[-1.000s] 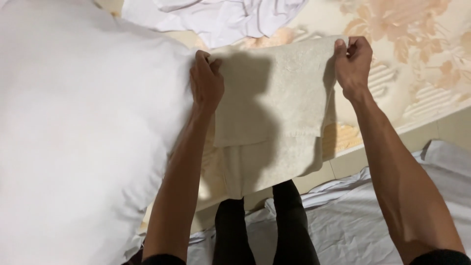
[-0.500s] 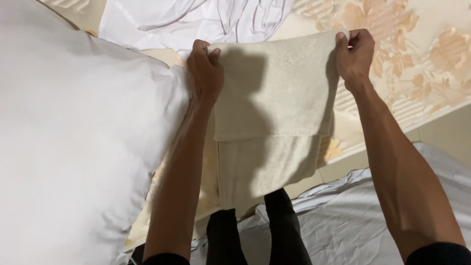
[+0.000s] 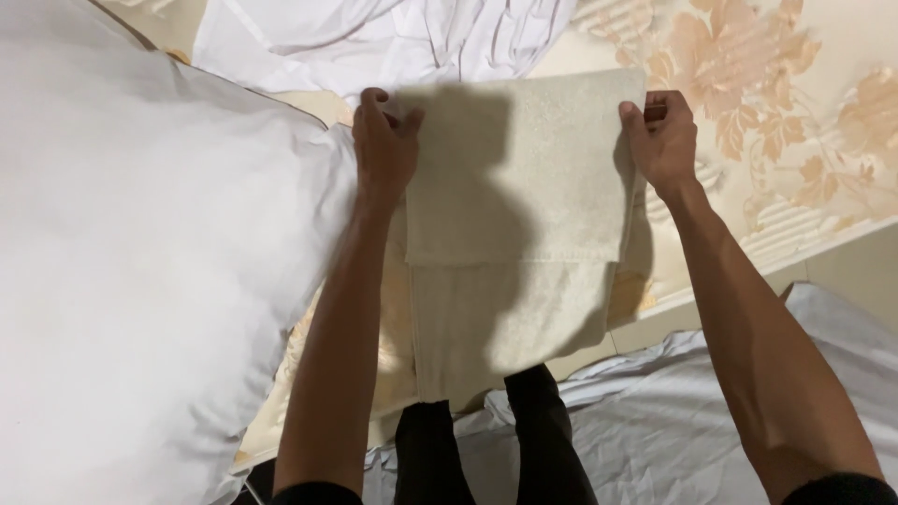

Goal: The person picks up a white towel from a bed, shakes it out, and folds it into a compact rectangle. They then place the folded towel on a dark wooden nightstand next to the bed.

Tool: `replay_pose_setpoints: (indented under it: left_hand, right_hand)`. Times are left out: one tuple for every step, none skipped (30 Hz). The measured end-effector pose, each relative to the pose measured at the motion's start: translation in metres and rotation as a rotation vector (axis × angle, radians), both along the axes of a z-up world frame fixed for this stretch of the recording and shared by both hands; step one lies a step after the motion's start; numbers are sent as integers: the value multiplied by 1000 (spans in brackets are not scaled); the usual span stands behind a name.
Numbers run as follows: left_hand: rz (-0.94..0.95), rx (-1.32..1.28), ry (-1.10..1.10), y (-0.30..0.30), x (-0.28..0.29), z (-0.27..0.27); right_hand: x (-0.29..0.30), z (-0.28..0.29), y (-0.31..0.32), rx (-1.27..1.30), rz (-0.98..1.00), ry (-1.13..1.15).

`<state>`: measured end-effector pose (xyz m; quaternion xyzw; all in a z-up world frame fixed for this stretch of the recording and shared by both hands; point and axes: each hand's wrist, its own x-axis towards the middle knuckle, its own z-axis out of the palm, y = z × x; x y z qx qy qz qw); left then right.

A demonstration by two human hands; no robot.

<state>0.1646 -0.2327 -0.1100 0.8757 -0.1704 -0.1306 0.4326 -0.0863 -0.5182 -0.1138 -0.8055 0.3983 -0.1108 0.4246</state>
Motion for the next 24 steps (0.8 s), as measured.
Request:
replay_pose_setpoints:
  left_hand:
    - [-4, 3, 5, 4, -5, -1]
    - [-16, -24, 1, 8, -6, -1]
    - [-28, -51, -4, 12, -7, -1]
    - [-31, -54, -6, 13, -7, -5]
    - [-67, -19, -5, 14, -7, -10]
    - [-99, 22, 0, 18, -10, -15]
    - [-99, 23, 3, 18, -9, -15]
    - [-103, 65, 44, 19, -8, -17]
    - [-107, 107, 86, 19, -7, -18]
    - [-102, 109, 85, 19, -7, -19]
    - [-67, 70, 36, 20, -6, -19]
    - [-35, 32, -11, 21, -7, -20]
    - [-33, 36, -10, 23, -13, -21]
    - [-44, 11, -73, 23, -17, -22]
    - [-55, -14, -135, 23, -21, -21]
    - [-50, -18, -140, 26, -27, -18]
    - [-48, -1, -89, 29, -33, -15]
    - [-43, 21, -31, 37, -44, -14]
    - [-35, 22, -29, 43, -51, -13]
    - [-36, 19, 63, 50, -60, -13]
    - [-36, 14, 155, 58, -68, -12]
    - [-33, 15, 160, 63, -77, -6]
    - [-31, 17, 186, 68, -86, 1]
    - [-32, 19, 209, 74, -94, 8]
  right_hand:
    - [-7, 0, 5, 3, -4, 5]
    - [-10, -1, 8, 1, -7, -13]
    - [-12, -2, 12, -2, -10, -30]
    - [-13, -4, 11, -6, -12, -32]
    - [-14, -5, 9, -19, -25, -24]
    - [-17, -8, 10, -27, -36, -11]
    - [-17, -7, 10, -25, -36, -9]
    - [-18, -6, 10, -21, -50, 13]
    - [-19, -5, 10, -18, -65, 36]
    - [-18, -3, 11, -15, -60, 34]
    - [-17, -1, 12, -3, -57, 10]
    - [-18, 1, 14, 10, -57, -12]
    - [-22, 0, 19, 14, -55, -11]
    - [-25, 0, 23, 31, -35, -29]
    - [-27, 0, 26, 48, -16, -46]
    - [-28, 1, 27, 44, -11, -50]
    - [-29, 2, 28, 60, -4, -17]
    - [-34, 2, 32, 81, 5, 22]
    - [-37, 3, 35, 82, 13, 24]
    - [-41, 3, 39, 84, 6, 75]
    - [-45, 4, 44, 86, 1, 125]
    - [-52, 3, 49, 86, 4, 131]
    - [-60, 1, 54, 70, 10, 137]
    - [-67, 0, 60, 53, 14, 141]
